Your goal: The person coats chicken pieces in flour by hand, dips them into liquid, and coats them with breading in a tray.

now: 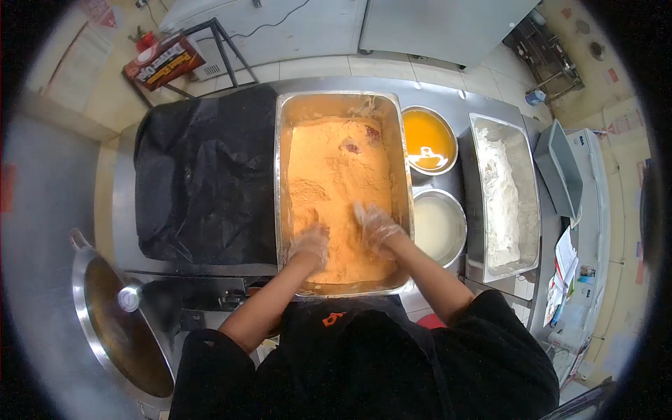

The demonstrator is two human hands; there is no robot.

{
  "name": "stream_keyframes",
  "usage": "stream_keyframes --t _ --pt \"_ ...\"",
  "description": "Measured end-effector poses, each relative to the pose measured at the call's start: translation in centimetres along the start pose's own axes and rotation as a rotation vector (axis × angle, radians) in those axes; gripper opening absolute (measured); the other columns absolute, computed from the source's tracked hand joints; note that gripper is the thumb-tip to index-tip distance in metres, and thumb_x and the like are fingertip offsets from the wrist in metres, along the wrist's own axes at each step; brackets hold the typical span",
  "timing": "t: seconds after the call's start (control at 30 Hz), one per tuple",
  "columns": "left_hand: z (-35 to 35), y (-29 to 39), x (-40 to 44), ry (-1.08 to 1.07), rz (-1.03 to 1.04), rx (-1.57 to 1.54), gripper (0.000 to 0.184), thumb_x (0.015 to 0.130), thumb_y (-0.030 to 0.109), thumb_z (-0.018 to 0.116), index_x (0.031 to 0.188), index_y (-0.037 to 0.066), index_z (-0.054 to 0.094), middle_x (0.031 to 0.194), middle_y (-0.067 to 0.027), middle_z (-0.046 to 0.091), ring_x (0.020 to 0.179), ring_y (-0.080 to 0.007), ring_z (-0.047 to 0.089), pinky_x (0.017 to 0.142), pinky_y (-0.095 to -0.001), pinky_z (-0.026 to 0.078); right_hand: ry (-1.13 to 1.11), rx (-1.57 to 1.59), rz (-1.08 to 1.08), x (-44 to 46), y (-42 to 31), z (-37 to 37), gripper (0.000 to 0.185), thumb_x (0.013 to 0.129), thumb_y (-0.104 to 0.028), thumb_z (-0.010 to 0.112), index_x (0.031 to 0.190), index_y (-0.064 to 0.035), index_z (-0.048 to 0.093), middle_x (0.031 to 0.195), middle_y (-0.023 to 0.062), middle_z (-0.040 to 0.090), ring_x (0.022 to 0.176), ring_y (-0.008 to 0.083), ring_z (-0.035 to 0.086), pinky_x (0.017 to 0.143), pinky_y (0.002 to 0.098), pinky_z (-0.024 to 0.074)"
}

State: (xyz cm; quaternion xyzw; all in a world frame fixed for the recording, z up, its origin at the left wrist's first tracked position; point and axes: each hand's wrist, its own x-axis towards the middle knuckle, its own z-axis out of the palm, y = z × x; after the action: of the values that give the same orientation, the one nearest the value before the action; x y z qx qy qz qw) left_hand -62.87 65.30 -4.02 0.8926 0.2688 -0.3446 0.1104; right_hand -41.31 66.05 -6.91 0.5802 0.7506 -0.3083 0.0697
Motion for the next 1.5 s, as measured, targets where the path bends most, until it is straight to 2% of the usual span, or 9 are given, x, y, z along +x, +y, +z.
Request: stream_keyframes --t 0.13,0.4,0.53,0.73,0.93,1.0,1.17,1.37,1.5 --pt "10.6 4.9 5.5 0.436 -0.562 -0.427 0.029 0.08 0.017 0.052 0.102 0.004 0.065 0.106 -0.0191 0.063 0.098 -0.0299 0.06 0.088 -0.0353 0.047 0.068 0.031 0.004 -2.7 -1.9 4.8 0.045 0.083 -0.019 0.052 0.127 -0.0112 0.042 0.099 0.0236 0.061 0.094 0.0306 0.061 0.079 0.0397 0.0471" --pt "5.4 -0.1 3.9 -0.147 -0.005 -0.234 0.034 0.084 0.025 0.049 0.108 0.006 0.065 0.104 -0.0113 0.065 0.103 -0.0226 0.059 0.084 -0.0331 0.048 -0.17 -0.015 0.039 -2.3 -3.4 -2.8 0.034 0.09 -0.026 0.043 0.115 -0.0036 0.05 0.105 0.0203 0.061 0.092 0.0331 0.061 0.072 0.039 0.0476" --pt "7.7 2.2 4.6 0.358 -0.265 -0.218 0.028 0.081 0.023 0.05 0.097 0.007 0.068 0.101 -0.0122 0.066 0.094 -0.0254 0.063 0.079 -0.0352 0.05 0.109 0.424 0.659 2.4 -1.6 7.5 0.035 0.084 -0.021 0.051 0.114 -0.0017 0.051 0.098 0.0237 0.061 0.098 0.036 0.059 0.081 0.0422 0.0463" --pt "2.5 -0.3 1.9 -0.398 -0.136 -0.673 0.04 0.077 0.017 0.053 0.114 0.004 0.06 0.117 -0.0147 0.06 0.111 -0.0261 0.055 0.092 -0.0374 0.044 -0.545 -0.08 -0.144 -2.0 -2.2 -2.1 0.033 0.088 -0.029 0.044 0.107 -0.0034 0.053 0.089 0.0215 0.063 0.083 0.0319 0.063 0.07 0.043 0.0492" --pt "8.9 3.3 5.8 -0.085 0.081 -0.183 0.052 0.074 0.024 0.061 0.12 0.001 0.053 0.117 -0.0222 0.057 0.112 -0.031 0.054 0.094 -0.0396 0.042 0.013 0.249 0.091 -0.7 2.2 11.6 0.035 0.084 -0.018 0.048 0.112 0.0008 0.055 0.102 0.0237 0.06 0.095 0.0337 0.06 0.079 0.0413 0.0483" --pt "4.9 0.9 3.1 -0.265 0.026 -0.636 0.05 0.08 0.025 0.053 0.123 -0.002 0.052 0.124 -0.0198 0.053 0.109 -0.0315 0.054 0.092 -0.0405 0.043 0.18 0.078 -0.569 -0.9 8.2 15.5 0.043 0.087 -0.032 0.048 0.116 -0.0013 0.053 0.088 0.0199 0.064 0.079 0.0338 0.064 0.065 0.0387 0.0515" --pt "4.5 1.9 0.1 0.038 -0.094 -0.313 0.045 0.083 0.023 0.046 0.12 -0.002 0.052 0.119 -0.0193 0.056 0.109 -0.0279 0.055 0.092 -0.0374 0.043 -0.436 0.487 0.286 -2.9 -1.0 -0.5 0.05 0.085 -0.034 0.052 0.123 -0.0028 0.051 0.098 0.0204 0.063 0.088 0.0306 0.063 0.075 0.0361 0.0504" --pt "8.9 -2.1 3.7 0.164 0.087 -0.344 0.034 0.086 0.023 0.047 0.108 0.001 0.057 0.105 -0.0109 0.061 0.102 -0.0237 0.056 0.088 -0.0329 0.045 -0.468 0.2 0.058 -1.7 0.2 1.0 0.042 0.082 -0.034 0.055 0.115 -0.0083 0.055 0.11 0.016 0.06 0.1 0.0282 0.059 0.086 0.0393 0.0456" --pt "-5.3 -9.5 4.7 0.082 -0.392 -0.699 0.057 0.069 0.033 0.07 0.118 0.011 0.051 0.122 -0.0162 0.049 0.109 -0.0295 0.052 0.09 -0.0402 0.044 -0.35 0.116 0.107 6.2 1.6 -10.6 0.035 0.075 -0.028 0.064 0.1 -0.0045 0.057 0.101 0.017 0.06 0.097 0.03 0.058 0.078 0.0399 0.0468"
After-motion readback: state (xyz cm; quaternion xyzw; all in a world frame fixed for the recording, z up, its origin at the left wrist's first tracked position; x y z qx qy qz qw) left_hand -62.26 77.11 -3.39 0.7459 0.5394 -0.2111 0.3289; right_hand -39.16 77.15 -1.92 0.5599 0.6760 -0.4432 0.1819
